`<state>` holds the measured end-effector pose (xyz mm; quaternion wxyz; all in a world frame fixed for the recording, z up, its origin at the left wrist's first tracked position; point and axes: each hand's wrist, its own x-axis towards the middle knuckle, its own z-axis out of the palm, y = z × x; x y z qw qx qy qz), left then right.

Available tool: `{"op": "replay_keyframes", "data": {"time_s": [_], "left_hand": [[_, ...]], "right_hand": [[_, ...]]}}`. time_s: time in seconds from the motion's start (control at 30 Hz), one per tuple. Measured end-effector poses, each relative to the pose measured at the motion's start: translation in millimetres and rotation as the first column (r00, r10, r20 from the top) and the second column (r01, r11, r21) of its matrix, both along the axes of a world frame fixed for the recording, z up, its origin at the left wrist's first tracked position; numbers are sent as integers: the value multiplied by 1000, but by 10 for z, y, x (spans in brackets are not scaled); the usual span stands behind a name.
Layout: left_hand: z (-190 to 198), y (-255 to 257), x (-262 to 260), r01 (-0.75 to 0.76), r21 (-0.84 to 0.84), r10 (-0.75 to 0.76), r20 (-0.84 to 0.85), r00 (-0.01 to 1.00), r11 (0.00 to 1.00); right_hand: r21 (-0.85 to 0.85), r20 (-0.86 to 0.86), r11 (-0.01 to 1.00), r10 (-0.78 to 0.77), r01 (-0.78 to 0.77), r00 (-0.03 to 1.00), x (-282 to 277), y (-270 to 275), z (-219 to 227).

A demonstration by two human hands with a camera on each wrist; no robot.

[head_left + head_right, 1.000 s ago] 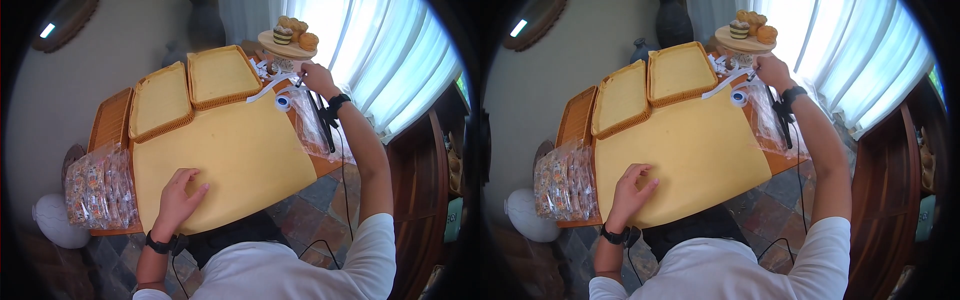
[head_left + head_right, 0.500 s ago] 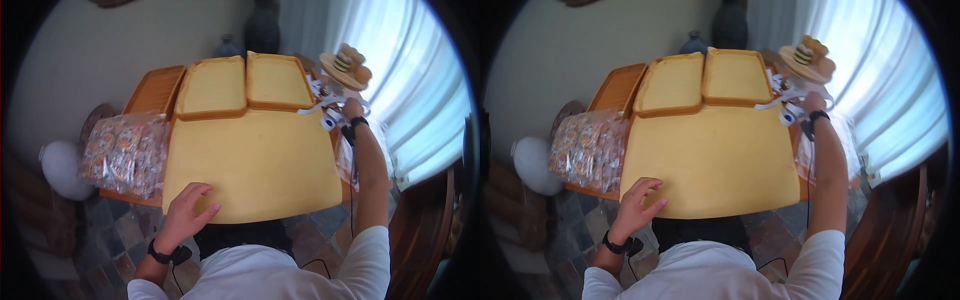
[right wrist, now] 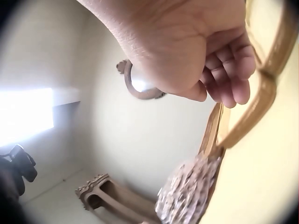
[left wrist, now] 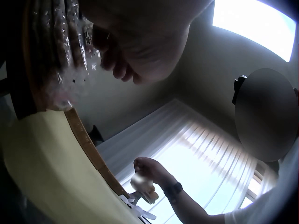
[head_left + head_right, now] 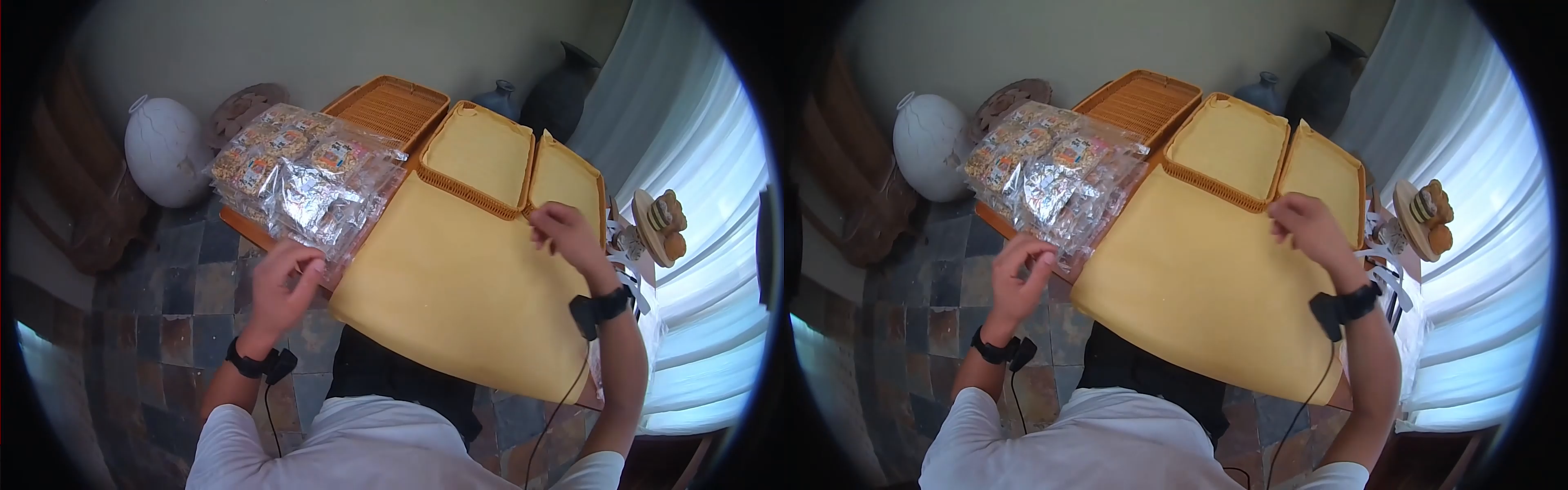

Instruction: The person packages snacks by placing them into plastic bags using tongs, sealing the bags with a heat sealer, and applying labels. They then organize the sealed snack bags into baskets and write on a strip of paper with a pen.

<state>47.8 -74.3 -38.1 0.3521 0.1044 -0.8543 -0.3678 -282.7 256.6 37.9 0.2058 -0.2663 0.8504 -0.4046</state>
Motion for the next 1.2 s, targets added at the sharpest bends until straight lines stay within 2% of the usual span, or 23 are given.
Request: {"op": "replay_keyframes", "data": {"time_s": [0.07,0.1,0.2,0.23,0.27,0.3,0.33,0.4,0.43,0.5,0.63,0.7,0.73,0.8,0.83,0.87,0.9,0.93,0.97,1.03,1.1,1.17,1.2], "left_hand": [[75,-425,-36,-166,-137,143,-165,976,977],[143,-673,-58,-232,-143,205,-178,962,962],[376,-1477,-174,-362,-225,341,-127,931,905],[403,-1758,-230,-370,-231,347,-134,928,900],[392,-2038,-302,-377,-320,372,-79,925,869],[377,-2266,-374,-375,-407,401,-24,916,833],[367,-2436,-458,-380,-412,404,-30,914,828],[361,-2700,-647,-347,-277,414,243,877,896],[375,-2809,-734,-345,-278,412,239,879,897],[396,-2999,-890,-289,-320,411,430,804,902],[424,-3099,-1083,-281,-263,378,479,792,923],[486,-3094,-1109,-296,-76,280,607,744,952],[448,-3132,-1136,-292,-76,276,609,744,953],[400,-3155,-1174,-283,-192,342,512,788,940],[392,-3142,-1174,-283,-194,343,515,785,939],[389,-3108,-1190,-276,-275,380,482,789,921],[392,-3087,-1192,-269,-356,416,444,794,895],[401,-3074,-1187,-266,-363,417,444,793,893],[414,-3043,-1208,-262,-315,392,489,779,912],[456,-3009,-1238,-251,-278,366,530,765,927],[493,-2955,-1217,-225,-109,247,554,795,968],[526,-2926,-1205,-207,-70,210,563,799,976],[544,-2915,-1197,-201,-20,177,569,803,979]], "right_hand": [[-107,170,987,139,-122,976,235,-689,-187],[-137,237,974,211,-182,948,276,-1011,-321],[-228,310,953,266,-200,913,404,-1826,-546],[-298,417,942,274,-155,867,410,-2042,-585],[-360,518,927,289,-101,805,423,-2201,-622],[-367,513,924,299,-109,805,442,-2309,-651],[-364,547,929,275,-71,791,450,-2397,-668],[-363,576,931,249,-29,778,444,-2512,-710],[-378,566,926,247,-19,787,447,-2545,-740],[-397,556,918,240,1,796,471,-2583,-767],[-398,501,916,162,60,850,558,-2620,-701],[-405,489,911,143,79,861,583,-2620,-680],[-436,471,895,139,93,871,593,-2616,-685],[-467,458,877,132,112,879,660,-2612,-671],[-510,479,842,109,175,871,726,-2614,-639],[-551,501,800,90,237,861,771,-2612,-616],[-556,502,797,95,237,860,774,-2614,-612],[-536,562,800,102,268,821,772,-2624,-596],[-516,619,802,108,299,777,758,-2624,-576],[-512,621,809,116,289,775,691,-2681,-634],[-507,624,814,120,282,772,625,-2768,-717],[-460,514,860,56,220,856,630,-2864,-749],[-466,515,854,51,230,856,667,-2872,-719]]}}
